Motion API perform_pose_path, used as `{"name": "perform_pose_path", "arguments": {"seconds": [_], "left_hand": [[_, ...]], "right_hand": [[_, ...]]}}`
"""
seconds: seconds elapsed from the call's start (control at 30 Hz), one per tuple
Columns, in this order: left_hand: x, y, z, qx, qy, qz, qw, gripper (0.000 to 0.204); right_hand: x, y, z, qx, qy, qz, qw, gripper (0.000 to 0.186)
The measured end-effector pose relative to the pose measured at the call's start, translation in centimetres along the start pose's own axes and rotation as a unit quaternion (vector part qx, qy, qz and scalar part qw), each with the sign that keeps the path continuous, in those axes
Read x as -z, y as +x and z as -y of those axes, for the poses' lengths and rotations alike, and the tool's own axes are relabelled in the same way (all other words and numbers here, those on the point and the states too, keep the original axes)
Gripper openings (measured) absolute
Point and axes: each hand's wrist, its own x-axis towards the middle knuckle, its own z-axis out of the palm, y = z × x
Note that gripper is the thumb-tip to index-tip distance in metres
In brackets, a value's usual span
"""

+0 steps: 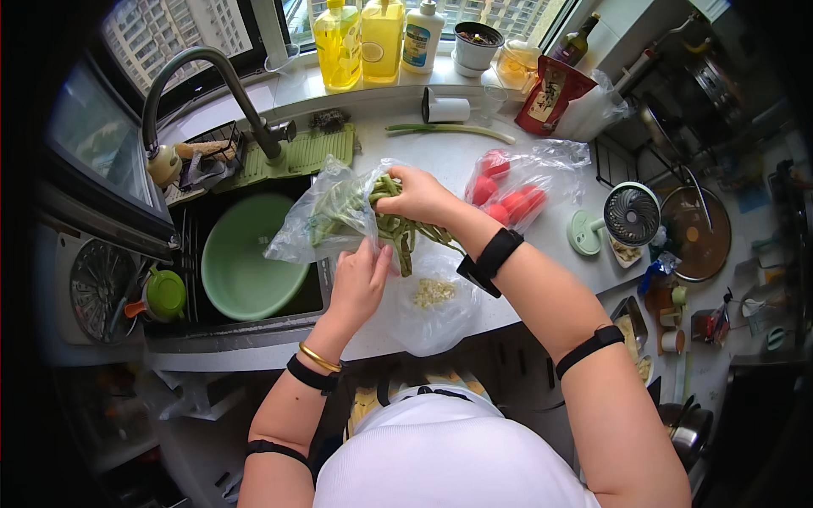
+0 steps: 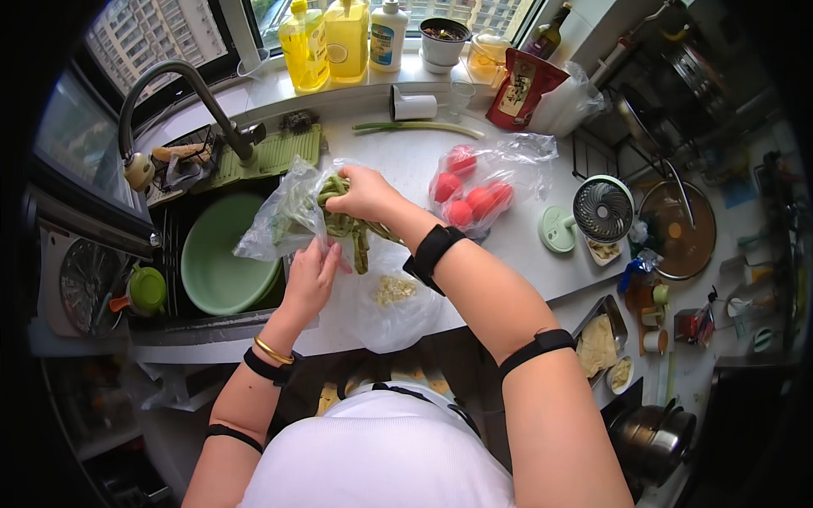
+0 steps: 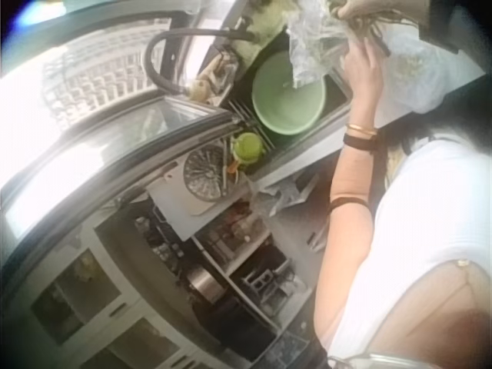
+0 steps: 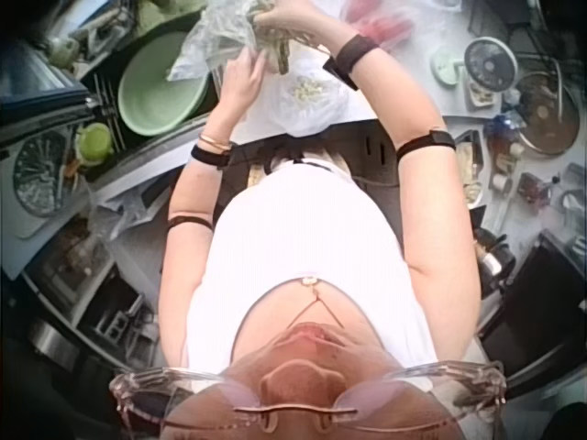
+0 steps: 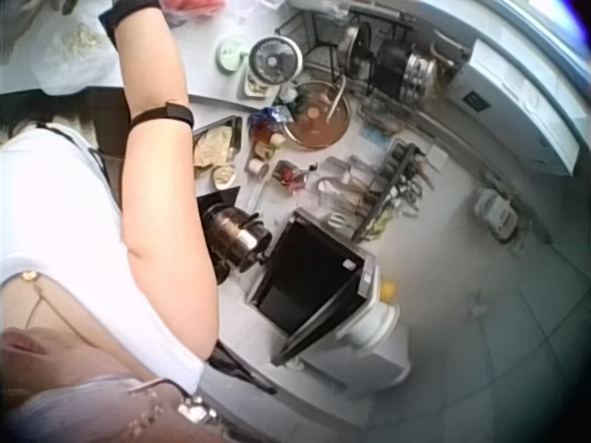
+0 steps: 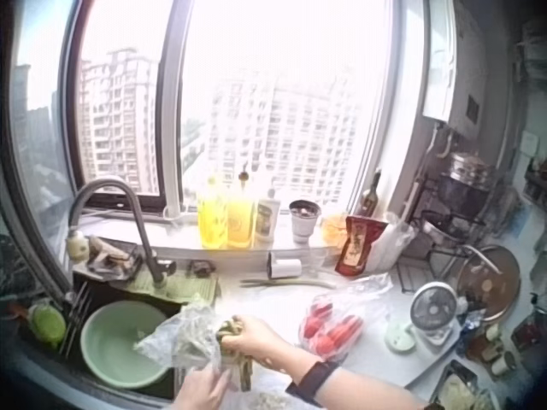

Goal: The recorder is sorting, selecting, and washing various vegetables including green beans and potatoes in a kitchen sink.

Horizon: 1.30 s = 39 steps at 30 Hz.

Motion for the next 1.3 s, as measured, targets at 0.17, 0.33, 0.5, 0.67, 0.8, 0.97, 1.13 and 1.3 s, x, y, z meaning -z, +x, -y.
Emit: {"name": "perform_pose_path", "arguments": {"seconds": [0.17, 0.33, 0.5, 0.67, 0.8, 0.97, 1.13, 1.3], "left_hand": [[2.7, 3.1, -2.0, -0.028, -0.09, -0.01, 0.995, 0.023], [5.4, 4.3, 1.0, 0.027, -0.314, -0.039, 0.948, 0.027], [8.2, 4.6, 0.8, 0.065, -0.438, -0.083, 0.893, 0.027], [10.6, 6.8, 0.6, 0.06, -0.365, -0.115, 0.922, 0.029], [14.9, 8.8, -0.2, 0.018, -0.388, -0.176, 0.904, 0.027], [17.8, 11.4, -3.7, 0.049, -0.38, -0.193, 0.904, 0.025], [17.5, 11.9, -4.8, 0.096, -0.39, -0.157, 0.902, 0.024], [17.6, 11.1, -5.2, 0.046, -0.468, -0.188, 0.862, 0.02]], "right_hand": [[-2.0, 2.4, 0.3, -0.113, 0.257, 0.05, 0.959, 0.058], [-1.9, 0.7, 0.6, -0.086, 0.056, 0.251, 0.963, 0.092], [2.8, -0.9, 3.4, -0.185, 0.114, 0.321, 0.922, 0.087], [4.5, 1.2, 1.2, -0.037, -0.008, 0.199, 0.979, 0.078], [7.3, 0.8, 7.6, 0.002, -0.087, 0.162, 0.983, 0.076], [11.0, 0.3, 11.4, 0.135, -0.289, 0.051, 0.946, 0.081], [12.7, 0.1, 12.0, 0.128, -0.354, 0.011, 0.926, 0.035], [13.6, -0.1, 12.0, 0.167, -0.276, -0.091, 0.942, 0.025]]}}
